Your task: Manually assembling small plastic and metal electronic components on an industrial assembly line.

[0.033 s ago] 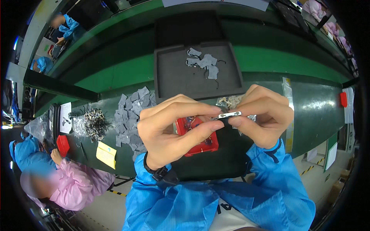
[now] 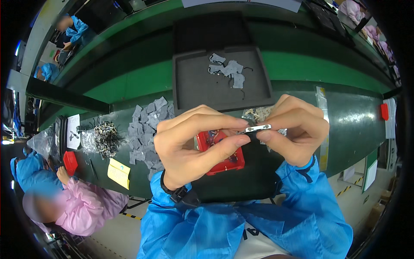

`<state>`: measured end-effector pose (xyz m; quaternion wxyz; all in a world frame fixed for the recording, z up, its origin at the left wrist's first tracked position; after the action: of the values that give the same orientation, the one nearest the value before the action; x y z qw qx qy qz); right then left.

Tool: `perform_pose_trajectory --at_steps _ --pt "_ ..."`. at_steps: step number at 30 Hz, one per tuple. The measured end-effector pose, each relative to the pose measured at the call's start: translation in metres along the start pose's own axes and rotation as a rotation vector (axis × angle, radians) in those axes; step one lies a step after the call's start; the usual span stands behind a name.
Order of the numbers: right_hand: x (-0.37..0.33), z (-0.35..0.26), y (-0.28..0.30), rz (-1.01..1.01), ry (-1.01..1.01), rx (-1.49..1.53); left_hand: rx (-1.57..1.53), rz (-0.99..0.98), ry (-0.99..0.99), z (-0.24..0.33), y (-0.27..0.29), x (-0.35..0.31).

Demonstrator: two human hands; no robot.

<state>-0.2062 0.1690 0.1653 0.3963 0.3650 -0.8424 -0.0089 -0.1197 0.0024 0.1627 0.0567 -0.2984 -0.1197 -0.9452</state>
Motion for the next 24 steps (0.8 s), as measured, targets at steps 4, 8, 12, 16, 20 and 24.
perform_pose_trajectory --at_steps 4,8,12,16,20,24 --pt "0.001 0.001 -0.001 -0.006 -0.037 0.010 0.035 -0.027 0.001 0.000 0.002 0.002" --pt "-0.001 0.004 0.000 -0.014 -0.071 0.017 0.156 -0.047 -0.060 0.003 -0.002 0.004" --pt "0.000 0.002 -0.003 -0.044 -0.057 0.029 0.362 -0.094 -0.192 0.009 -0.008 0.001" --pt "0.001 0.000 -0.003 -0.045 -0.028 0.001 0.495 -0.102 -0.313 0.010 -0.011 -0.002" --pt "0.003 0.000 -0.005 -0.046 0.046 -0.054 0.553 -0.132 -0.370 0.012 -0.010 -0.003" --pt "0.006 -0.001 -0.005 -0.065 0.022 -0.074 0.547 -0.158 -0.347 0.010 -0.008 -0.002"
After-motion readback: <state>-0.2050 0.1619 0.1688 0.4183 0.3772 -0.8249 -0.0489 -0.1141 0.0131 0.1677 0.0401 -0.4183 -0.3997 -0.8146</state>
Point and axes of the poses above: each hand's wrist, its own x-axis towards the middle knuckle, its own y-axis out of the back of the hand, z = x × y, the point moved 5 cm from there along x, towards the middle knuckle, and after that the axes turned 9 degrees about -z, right-handed, at the moved point
